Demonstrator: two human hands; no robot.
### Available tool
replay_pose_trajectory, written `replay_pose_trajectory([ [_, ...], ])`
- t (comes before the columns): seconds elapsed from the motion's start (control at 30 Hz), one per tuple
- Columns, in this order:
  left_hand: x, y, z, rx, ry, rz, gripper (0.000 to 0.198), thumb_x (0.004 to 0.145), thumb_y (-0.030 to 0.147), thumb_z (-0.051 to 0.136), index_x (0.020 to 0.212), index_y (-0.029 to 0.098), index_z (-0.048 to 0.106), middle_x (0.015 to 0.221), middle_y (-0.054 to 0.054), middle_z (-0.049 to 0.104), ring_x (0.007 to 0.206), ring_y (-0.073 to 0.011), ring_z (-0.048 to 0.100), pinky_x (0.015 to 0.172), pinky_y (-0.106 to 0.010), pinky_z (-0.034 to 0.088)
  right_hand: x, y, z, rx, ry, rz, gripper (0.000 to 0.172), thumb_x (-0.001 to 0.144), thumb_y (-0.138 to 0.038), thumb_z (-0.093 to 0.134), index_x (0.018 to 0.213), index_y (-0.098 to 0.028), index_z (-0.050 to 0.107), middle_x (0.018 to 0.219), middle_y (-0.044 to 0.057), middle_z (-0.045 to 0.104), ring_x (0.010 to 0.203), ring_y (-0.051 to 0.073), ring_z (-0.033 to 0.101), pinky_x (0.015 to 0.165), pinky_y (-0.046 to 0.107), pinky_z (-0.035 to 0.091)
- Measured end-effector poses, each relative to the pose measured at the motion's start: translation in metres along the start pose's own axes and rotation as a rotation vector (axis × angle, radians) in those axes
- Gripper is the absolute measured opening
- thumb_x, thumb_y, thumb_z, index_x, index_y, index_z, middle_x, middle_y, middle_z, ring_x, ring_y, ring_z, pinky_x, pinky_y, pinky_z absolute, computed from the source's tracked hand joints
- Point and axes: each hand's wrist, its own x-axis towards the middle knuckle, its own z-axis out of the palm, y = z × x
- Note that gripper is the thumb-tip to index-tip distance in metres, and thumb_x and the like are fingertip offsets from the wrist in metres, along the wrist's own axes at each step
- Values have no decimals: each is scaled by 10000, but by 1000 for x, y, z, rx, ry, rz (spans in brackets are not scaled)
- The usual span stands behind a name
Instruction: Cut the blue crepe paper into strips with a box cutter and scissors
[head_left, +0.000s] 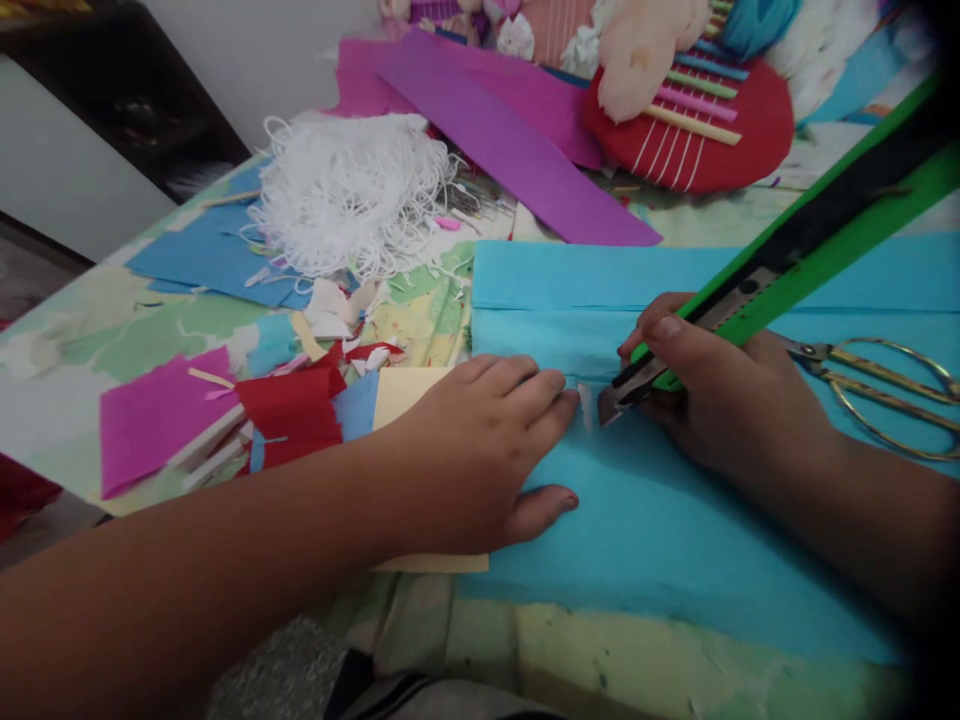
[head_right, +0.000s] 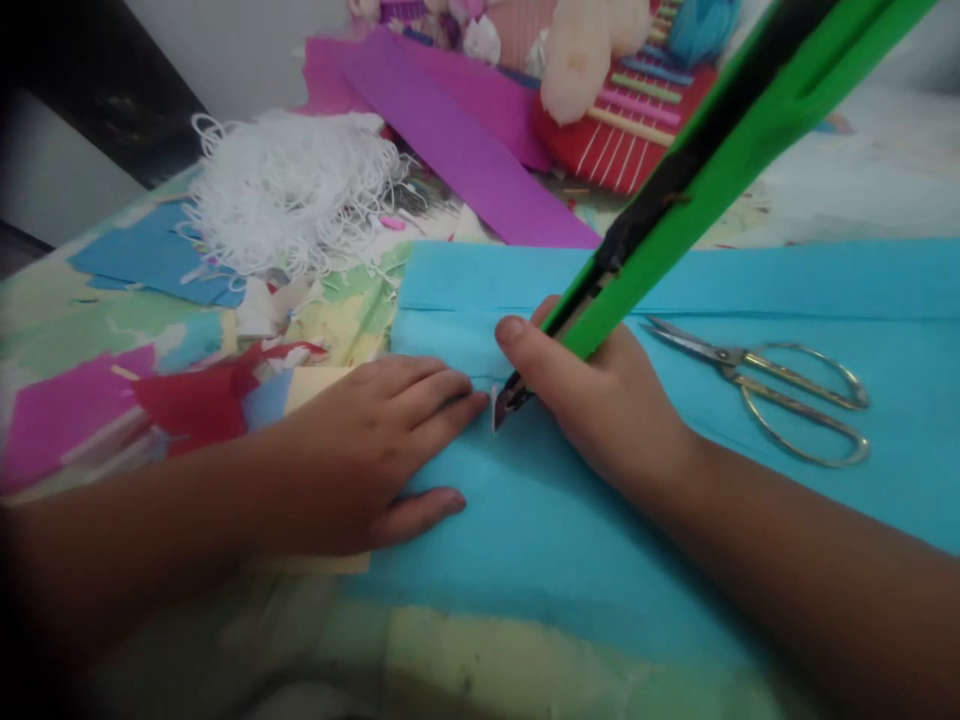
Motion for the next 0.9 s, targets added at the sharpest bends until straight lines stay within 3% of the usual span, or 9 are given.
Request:
replay_pose_trajectory([
  [0.1, 0, -1, 0, 7, 15, 19, 596, 851, 487, 395, 1276, 71, 436, 1235, -171, 484, 1118, -339, 424, 947, -480, 330, -1, 0, -2, 47, -36, 48, 345, 753, -538, 523, 618, -224, 478, 542, -29, 461, 509, 128, 495, 488, 280, 387],
  [0.27, 0, -2, -2, 19, 15, 26, 579, 838, 505, 423, 1255, 105, 457, 1218, -163, 497, 1113, -336, 432, 934, -479, 341, -8, -9, 0, -39, -82, -20, 211, 791, -400, 519, 671, -226, 523, 579, -22, 562, 614, 147, 569, 571, 278, 430],
  [0.4, 1, -1, -4, 14, -19, 16, 570, 834, 506, 424, 1235, 105, 474, 1205, -161, 503, 1116, -337, 427, 933, -481, 341, -7, -14, 0, -104, -86, 9, 91, 761, -314, 552, 728, -230, 542, 537, -37, 563, 500, 121, 538, 462, 250, 394],
  [0.6, -1, -1, -1, 18, 18, 23, 602, 842, 509, 401, 1259, 77, 448, 1226, -177, 483, 1118, -341, 419, 947, -485, 325, -5, -16, -6, -138, -132, 11, 221, 665, -360, 667, 605, -209, 516, 436, -58, 509, 341, 66, 376, 340, 231, 273],
  [0.9, -1, 0, -1, 20, 19, 19, 583, 841, 506, 408, 1228, 75, 475, 1204, -177, 495, 1116, -337, 423, 947, -471, 330, -6, -17, -2, -215, -124, -35, 287, 661, -371, 653, 544, -197, 456, 429, -68, 416, 404, 61, 372, 400, 222, 318],
])
